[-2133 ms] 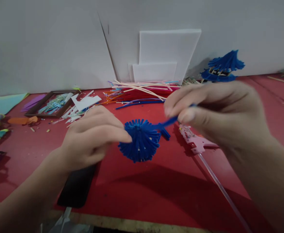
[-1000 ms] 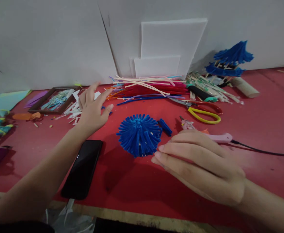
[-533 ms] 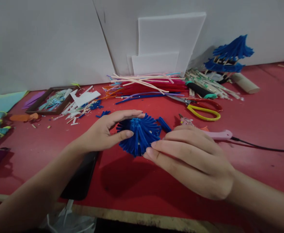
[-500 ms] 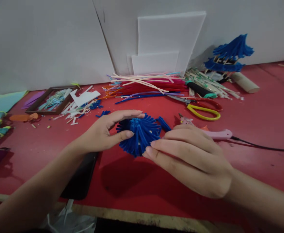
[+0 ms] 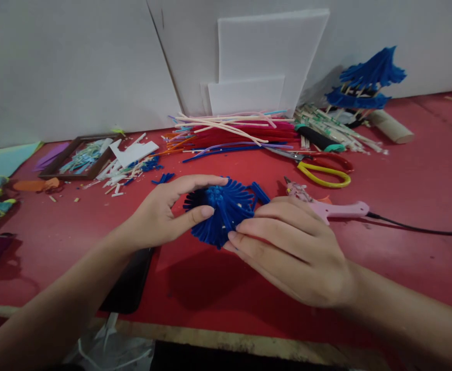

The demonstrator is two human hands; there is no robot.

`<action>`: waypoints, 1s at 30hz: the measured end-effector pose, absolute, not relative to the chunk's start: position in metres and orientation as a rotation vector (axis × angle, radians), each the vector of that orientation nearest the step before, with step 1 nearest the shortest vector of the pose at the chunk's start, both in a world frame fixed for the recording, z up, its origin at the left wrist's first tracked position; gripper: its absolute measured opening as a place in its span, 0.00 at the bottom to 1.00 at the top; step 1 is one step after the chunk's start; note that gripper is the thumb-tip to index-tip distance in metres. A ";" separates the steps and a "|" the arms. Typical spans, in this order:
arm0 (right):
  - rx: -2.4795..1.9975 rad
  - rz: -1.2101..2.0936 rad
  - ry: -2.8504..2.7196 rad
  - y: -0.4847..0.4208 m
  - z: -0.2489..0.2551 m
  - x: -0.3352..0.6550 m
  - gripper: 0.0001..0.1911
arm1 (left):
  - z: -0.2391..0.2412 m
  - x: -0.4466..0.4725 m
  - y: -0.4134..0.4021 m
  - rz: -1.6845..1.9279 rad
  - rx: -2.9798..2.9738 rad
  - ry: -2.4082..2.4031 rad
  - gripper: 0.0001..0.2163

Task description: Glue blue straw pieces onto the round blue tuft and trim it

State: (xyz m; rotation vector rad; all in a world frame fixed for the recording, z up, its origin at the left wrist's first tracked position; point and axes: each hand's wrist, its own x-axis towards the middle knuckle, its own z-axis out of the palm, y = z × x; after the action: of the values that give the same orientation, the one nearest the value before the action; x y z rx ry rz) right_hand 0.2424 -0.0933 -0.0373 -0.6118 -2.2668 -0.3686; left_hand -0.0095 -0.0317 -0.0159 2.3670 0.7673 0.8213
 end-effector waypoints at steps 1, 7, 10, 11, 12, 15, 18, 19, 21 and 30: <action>-0.618 -0.360 -2.266 -0.094 -0.038 0.242 0.08 | -0.017 -0.009 -0.033 0.826 2.350 0.789 0.18; -0.647 -0.336 -2.218 -0.094 -0.040 0.239 0.07 | -0.023 0.001 -0.042 0.967 2.207 0.791 0.18; -0.655 -0.320 -2.220 -0.094 -0.039 0.239 0.08 | -0.025 0.005 -0.043 1.040 2.201 0.765 0.14; -0.662 -0.320 -2.219 -0.094 -0.039 0.238 0.08 | -0.026 0.005 -0.044 1.050 2.203 0.770 0.13; -0.666 -0.322 -2.215 -0.094 -0.038 0.237 0.07 | -0.026 0.006 -0.044 1.058 2.208 0.777 0.13; -0.663 -0.318 -2.202 -0.095 -0.039 0.234 0.07 | -0.025 0.006 -0.045 1.054 2.245 0.817 0.14; -0.667 -0.304 -2.183 -0.096 -0.041 0.232 0.07 | -0.023 0.005 -0.047 1.031 2.313 0.858 0.16; -0.668 -0.300 -2.182 -0.096 -0.041 0.231 0.06 | -0.023 0.005 -0.047 1.026 2.330 0.869 0.17; -0.668 -0.294 -2.190 -0.096 -0.043 0.231 0.06 | -0.022 0.006 -0.049 1.027 2.345 0.890 0.19; -0.713 -0.375 -2.146 -0.094 -0.049 0.229 0.07 | -0.023 0.014 -0.053 1.073 2.379 0.985 0.17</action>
State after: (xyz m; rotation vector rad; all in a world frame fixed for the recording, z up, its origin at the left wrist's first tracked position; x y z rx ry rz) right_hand 0.2290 -0.0939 -0.0493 -0.7127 -2.1461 -0.3746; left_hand 0.0138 -0.0530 -0.0230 2.3788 0.9847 1.0733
